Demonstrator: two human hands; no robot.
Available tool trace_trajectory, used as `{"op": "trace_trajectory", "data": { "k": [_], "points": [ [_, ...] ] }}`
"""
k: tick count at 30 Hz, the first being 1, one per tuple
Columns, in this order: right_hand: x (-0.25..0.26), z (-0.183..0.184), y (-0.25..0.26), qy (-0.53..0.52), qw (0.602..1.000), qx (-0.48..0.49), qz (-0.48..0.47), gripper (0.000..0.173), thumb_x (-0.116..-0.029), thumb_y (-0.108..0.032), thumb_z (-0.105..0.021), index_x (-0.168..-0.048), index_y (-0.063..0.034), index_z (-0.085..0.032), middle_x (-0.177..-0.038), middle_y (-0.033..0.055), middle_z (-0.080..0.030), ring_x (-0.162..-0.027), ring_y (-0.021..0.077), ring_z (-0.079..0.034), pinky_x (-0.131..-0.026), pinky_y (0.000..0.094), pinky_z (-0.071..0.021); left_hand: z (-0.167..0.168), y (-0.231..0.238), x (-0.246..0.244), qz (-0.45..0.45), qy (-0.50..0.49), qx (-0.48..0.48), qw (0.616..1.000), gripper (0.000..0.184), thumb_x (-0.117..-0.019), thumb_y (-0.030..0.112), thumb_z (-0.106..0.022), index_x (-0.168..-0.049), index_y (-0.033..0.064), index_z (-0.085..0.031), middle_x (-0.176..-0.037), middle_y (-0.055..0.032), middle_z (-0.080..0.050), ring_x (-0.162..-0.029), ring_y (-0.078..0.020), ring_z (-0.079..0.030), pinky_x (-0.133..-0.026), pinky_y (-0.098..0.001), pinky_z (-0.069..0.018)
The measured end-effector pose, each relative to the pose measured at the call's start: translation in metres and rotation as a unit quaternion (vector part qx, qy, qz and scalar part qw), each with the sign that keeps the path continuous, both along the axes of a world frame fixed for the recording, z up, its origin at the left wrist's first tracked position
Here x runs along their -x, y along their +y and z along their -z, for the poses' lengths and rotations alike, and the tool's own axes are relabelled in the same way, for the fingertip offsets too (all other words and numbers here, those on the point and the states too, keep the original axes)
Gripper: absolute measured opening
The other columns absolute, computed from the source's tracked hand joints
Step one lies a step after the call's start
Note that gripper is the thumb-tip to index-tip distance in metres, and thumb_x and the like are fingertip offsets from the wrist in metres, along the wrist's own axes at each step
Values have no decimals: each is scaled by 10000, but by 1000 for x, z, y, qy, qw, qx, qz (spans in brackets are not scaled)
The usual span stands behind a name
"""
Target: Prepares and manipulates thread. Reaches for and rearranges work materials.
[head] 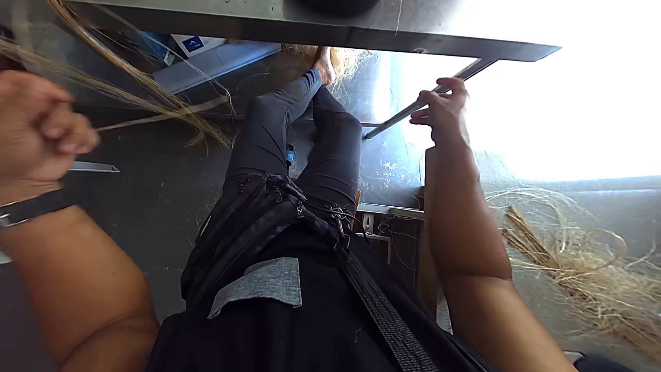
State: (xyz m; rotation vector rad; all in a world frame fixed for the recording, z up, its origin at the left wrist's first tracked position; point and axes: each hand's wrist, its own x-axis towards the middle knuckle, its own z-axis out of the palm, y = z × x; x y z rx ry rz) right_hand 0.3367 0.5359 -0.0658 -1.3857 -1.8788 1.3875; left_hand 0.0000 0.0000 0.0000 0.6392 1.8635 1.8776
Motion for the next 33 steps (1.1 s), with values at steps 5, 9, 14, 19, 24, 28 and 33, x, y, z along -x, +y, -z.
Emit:
{"op": "trace_trajectory", "data": {
  "k": [5, 9, 14, 19, 24, 28, 33],
  "points": [
    [14, -13, -54, 44, 960, 79, -266, 295, -1090, -234, -465, -1157, -37, -674, -951, 31, -735, -614, 96, -646, -592, 300, -592, 26, 122, -47, 157, 64, 140, 976, 159, -1061, 195, -527, -1038, 103, -655, -617, 79, -517, -476, -41, -501, -477, -225, -493],
    [29, -15, -100, 111, 894, 217, -376, 397, -1114, -289, -387, -1335, -59, -624, -782, 4, -688, -532, 73, -584, -511, 259, -545, 51, 206, -94, 305, 121, 156, 932, 196, -1054, 194, -560, -1019, 42, -680, -653, -10, -566, -465, -82, -471, -446, -254, -430],
    [35, -9, -112, 117, 879, 307, -344, 410, -1128, -303, -368, -1283, -66, -665, -694, -8, -633, -470, 62, -514, -463, 231, -495, 68, 247, -132, 404, 235, 157, 870, 200, -1044, 239, -579, -970, 108, -710, -760, 11, -634, -645, -89, -565, -616, -315, -478],
    [34, -6, -102, 151, 875, 315, -336, 345, -1115, -226, -409, -1006, -51, -684, -686, -14, -634, -501, 63, -547, -476, 236, -503, 82, 242, -133, 410, 218, 178, 867, 198, -1047, 254, -584, -995, 108, -709, -722, 8, -607, -615, -99, -542, -595, -318, -457],
    [28, -9, -76, 140, 926, 209, -281, 323, -1106, -233, -404, -916, -107, -634, -643, -54, -573, -517, 73, -548, -518, 270, -530, 108, 206, -97, 412, 218, 203, 861, 225, -1051, 245, -558, -1012, 89, -715, -699, -3, -619, -565, -91, -552, -559, -304, -487],
    [15, -6, -34, 102, 972, 139, -162, 301, -1100, -241, -426, -889, -131, -610, -601, -72, -508, -490, 71, -499, -509, 279, -512, 149, 129, -29, 288, 231, 353, 860, 277, -1069, 247, -533, -1038, 44, -719, -813, -140, -669, -710, -285, -645, -712, -560, -536],
    [10, -6, -16, 114, 982, 140, -56, 316, -1098, -254, -428, -837, -158, -578, -568, -67, -491, -474, 79, -494, -507, 280, -510, 185, 10, 19, 72, 146, 533, 831, 320, -1096, 239, -507, -1117, -23, -689, -929, -285, -680, -859, -485, -661, -827, -723, -480]
  ]
}}
